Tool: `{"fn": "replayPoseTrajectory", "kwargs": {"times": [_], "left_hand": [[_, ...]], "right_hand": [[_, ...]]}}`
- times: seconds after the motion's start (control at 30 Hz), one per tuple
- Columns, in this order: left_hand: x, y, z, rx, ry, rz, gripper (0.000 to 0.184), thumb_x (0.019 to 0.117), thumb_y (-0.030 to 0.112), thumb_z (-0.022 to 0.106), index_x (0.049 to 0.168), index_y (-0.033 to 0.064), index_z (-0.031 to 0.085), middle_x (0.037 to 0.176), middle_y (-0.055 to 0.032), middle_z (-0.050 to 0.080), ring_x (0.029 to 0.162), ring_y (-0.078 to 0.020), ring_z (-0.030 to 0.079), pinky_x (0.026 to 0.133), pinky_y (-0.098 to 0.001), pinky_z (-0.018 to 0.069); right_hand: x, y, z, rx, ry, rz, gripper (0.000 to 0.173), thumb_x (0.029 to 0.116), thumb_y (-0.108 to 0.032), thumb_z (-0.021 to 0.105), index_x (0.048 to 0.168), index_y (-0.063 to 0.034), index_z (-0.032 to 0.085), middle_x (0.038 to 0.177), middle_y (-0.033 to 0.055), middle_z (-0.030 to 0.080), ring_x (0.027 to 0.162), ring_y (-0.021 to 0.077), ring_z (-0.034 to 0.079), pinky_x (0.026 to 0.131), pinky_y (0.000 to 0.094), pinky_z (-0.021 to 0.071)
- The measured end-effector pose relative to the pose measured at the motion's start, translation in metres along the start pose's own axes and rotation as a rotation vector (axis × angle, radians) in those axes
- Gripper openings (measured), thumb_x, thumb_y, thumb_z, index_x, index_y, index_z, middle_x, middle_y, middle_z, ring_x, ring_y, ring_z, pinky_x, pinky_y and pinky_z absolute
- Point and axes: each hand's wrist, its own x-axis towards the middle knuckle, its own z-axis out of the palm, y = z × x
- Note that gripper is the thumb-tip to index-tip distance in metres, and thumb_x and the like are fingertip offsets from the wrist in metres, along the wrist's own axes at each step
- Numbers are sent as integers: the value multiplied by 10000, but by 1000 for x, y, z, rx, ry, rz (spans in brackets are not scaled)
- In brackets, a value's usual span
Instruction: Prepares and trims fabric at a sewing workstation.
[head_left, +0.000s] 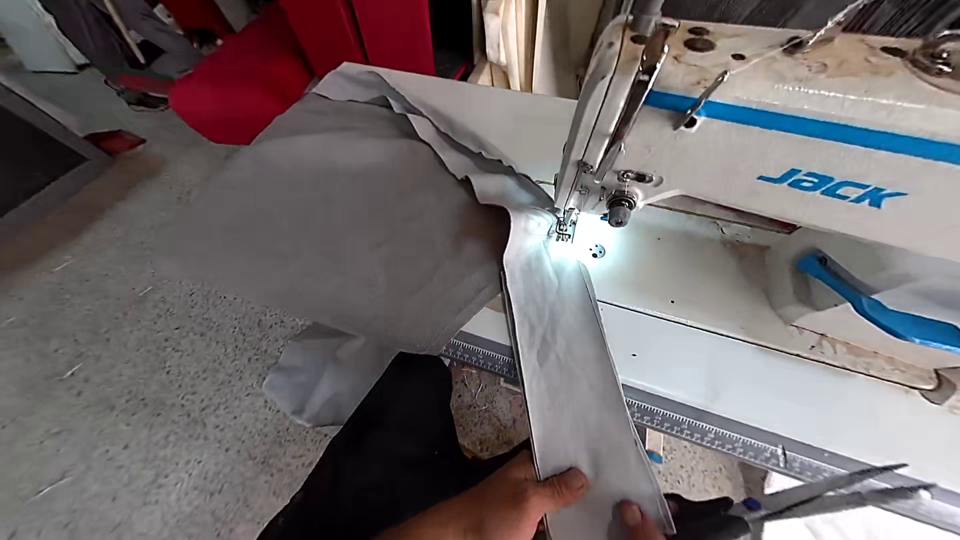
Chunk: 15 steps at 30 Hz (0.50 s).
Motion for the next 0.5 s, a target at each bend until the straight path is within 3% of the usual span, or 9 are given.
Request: {"fn": "replayPoseTrajectory", "kwargs": {"times": [0.17, 0.37, 0.5], "left_hand": [[-2, 5, 0, 32, 104, 46, 247, 1069, 169, 489, 1269, 45, 564, 1127, -31, 735, 1066, -146, 718, 979, -371, 590], [11, 36, -8, 166, 446, 144, 292, 1081, 227, 480, 1099, 5, 670, 986, -107, 752, 895, -186, 746, 805, -359, 627], [15, 56, -14, 314, 644, 197, 285, 1069, 238, 560, 989, 2, 697, 853, -123, 749, 737, -199, 747, 693, -341, 639]], "right_hand": [[-3, -4, 1, 12, 12, -12, 177, 796, 22, 719, 940, -29, 629, 682, -19, 677, 556, 56, 628, 542, 228, 558], [-4, -7, 2, 49, 17, -25, 188, 784, 68, 703, 922, -29, 618, 662, -23, 671, 530, 48, 618, 519, 211, 549], [-2, -5, -1, 89, -37, -39, 204, 785, 44, 738, 941, -22, 623, 720, 11, 698, 618, 85, 670, 585, 250, 588]]}}
